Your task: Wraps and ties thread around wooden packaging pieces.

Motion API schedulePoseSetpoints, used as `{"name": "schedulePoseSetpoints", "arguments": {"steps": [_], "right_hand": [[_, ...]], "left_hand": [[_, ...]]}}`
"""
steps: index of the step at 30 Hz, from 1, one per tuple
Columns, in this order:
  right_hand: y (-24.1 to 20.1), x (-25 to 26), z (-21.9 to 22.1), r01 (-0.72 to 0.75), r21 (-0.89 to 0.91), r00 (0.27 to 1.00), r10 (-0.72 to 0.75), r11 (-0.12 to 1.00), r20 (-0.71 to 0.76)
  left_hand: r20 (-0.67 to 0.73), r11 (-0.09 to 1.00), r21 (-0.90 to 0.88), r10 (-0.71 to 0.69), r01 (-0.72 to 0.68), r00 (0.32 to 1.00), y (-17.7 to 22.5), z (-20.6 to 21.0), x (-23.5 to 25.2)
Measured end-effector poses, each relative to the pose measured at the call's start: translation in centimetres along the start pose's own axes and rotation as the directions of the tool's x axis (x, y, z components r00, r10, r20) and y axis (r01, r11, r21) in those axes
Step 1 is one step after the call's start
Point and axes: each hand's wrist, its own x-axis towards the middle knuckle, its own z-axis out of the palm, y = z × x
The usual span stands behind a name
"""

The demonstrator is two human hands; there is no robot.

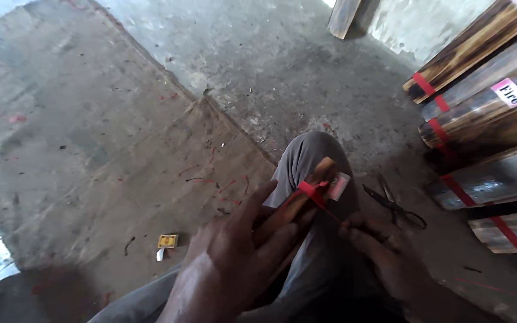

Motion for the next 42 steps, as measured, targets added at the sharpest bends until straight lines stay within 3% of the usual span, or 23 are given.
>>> {"name": "schedulePoseSetpoints", "arguments": {"steps": [2,5,8,11,13,23,33,38,42], "right_hand": [[-0.1,1.8,0.6,-0.004,-0.031,1.000,0.005,1.000,0.017],[-0.2,4.2,2.1,-0.057,0.047,0.998,0.057,0.997,-0.009],[-0.7,5.0,2.6,-0.091,0.103,0.996,0.092,0.991,-0.003],[-1.3,5.0,2.7,-0.063,0.082,0.998,0.065,0.995,-0.025],[-1.3,4.7,2.8,-0.064,0.102,0.997,0.068,0.993,-0.029],[2.5,0.5,1.5,-0.227,0.239,0.971,0.237,0.944,-0.014],[3.8,0.0,2.3,-0.356,0.435,0.922,0.387,0.827,0.020],[3.6,0.4,2.3,-0.303,0.446,0.950,0.301,0.842,0.078],[1.2,0.9,2.8,-0.163,0.438,0.986,0.134,0.884,0.096]], "left_hand": [[-0.061,0.999,0.046,0.007,-0.004,0.998,-0.8,-0.7,0.8],[-0.274,0.958,0.286,0.054,0.028,0.960,-1.2,-0.3,1.1],[-0.386,0.872,0.490,0.227,-0.010,0.894,0.8,2.8,-1.1],[-0.286,0.694,0.719,0.242,0.040,0.927,2.0,8.6,-3.5],[-0.290,0.584,0.806,0.247,0.096,0.925,1.0,10.6,-3.2],[-0.258,0.519,0.851,0.276,0.082,0.926,1.0,9.7,-2.0],[-0.192,0.593,0.804,0.310,-0.032,0.931,1.2,7.8,-1.3],[-0.180,0.695,0.716,0.270,-0.062,0.946,1.4,6.0,-0.9],[-0.026,0.870,0.484,0.124,-0.096,0.992,2.4,1.7,-0.4]]}}
